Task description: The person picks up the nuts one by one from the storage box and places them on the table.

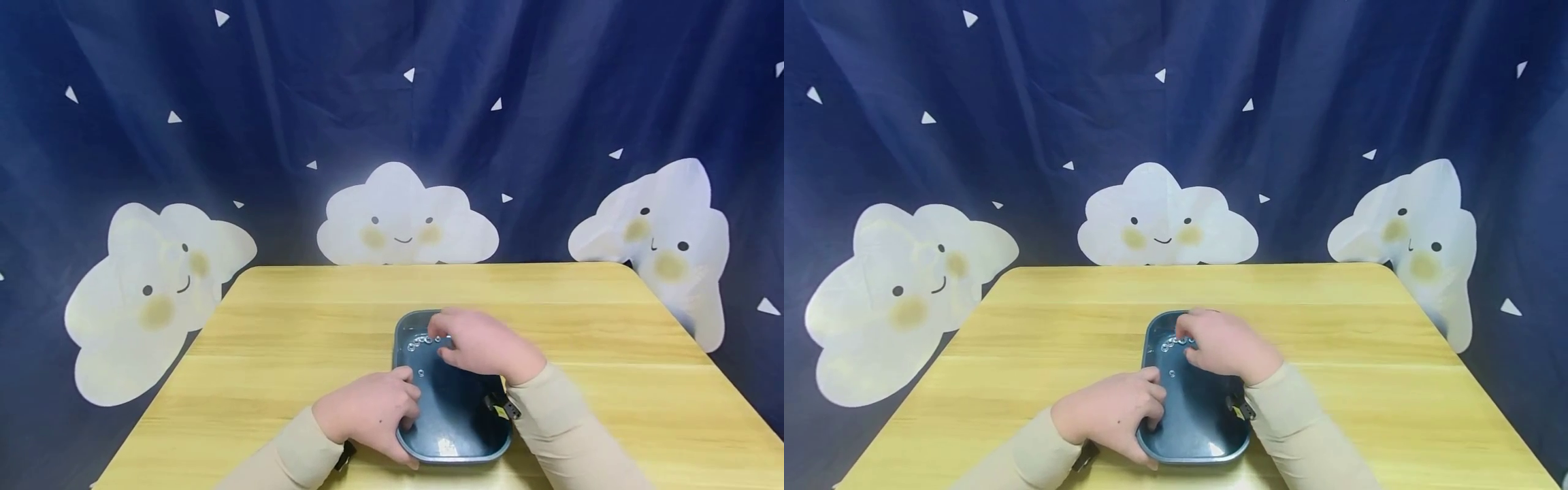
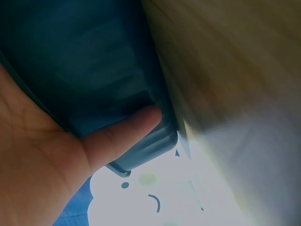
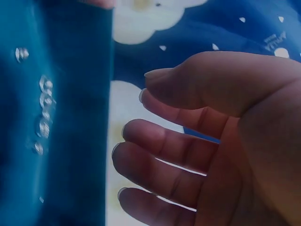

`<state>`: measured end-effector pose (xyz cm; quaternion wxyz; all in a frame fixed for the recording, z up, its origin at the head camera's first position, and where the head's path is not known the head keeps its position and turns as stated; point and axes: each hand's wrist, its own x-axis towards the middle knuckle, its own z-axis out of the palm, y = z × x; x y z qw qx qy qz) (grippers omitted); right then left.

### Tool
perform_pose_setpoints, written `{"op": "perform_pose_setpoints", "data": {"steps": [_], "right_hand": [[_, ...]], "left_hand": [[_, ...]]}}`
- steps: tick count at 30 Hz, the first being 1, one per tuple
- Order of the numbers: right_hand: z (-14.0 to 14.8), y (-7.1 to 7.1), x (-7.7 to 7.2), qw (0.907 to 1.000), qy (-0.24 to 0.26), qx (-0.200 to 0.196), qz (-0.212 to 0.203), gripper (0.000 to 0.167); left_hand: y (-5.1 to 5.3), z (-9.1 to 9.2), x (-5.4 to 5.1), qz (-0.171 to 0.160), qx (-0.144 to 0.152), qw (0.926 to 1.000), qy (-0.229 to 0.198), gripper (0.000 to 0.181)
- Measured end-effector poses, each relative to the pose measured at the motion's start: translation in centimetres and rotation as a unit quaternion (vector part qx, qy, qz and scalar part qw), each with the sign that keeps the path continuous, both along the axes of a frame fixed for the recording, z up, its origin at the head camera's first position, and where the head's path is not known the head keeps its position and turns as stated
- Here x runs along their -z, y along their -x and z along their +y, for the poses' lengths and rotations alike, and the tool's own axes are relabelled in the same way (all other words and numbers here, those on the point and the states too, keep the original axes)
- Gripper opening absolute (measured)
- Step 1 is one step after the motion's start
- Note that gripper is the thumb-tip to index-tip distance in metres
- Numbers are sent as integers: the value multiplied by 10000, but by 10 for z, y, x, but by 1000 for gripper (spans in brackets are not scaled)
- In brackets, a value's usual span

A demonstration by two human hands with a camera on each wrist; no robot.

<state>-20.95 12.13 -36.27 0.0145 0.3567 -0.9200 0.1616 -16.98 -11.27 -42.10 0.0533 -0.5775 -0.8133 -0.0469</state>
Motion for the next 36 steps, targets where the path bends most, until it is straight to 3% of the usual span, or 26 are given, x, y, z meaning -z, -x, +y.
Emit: {"op": "perform_pose_setpoints", "data": {"steps": [6, 13, 21, 28, 36], "right_hand": [[-12, 3, 14, 9998, -132, -64, -141, 22], [-20, 5, 27, 9990, -360, -258, -103, 24], [-23, 6, 34, 9979, -469, -415, -150, 26], [-26, 7, 40, 9955, -712, -622, -14, 26], [-32, 7, 49, 9914, -1017, -814, 142, 19]], "left_hand": [[0, 0, 2, -59, 30, 10000, -70, 50], [0, 0, -3, -179, 53, 9998, -54, 50], [0, 0, 0, -310, 19, 9995, -72, 50], [1, 0, 2, -225, 24, 9997, -78, 50], [0, 1, -1, -117, 18, 9999, 34, 49]]}}
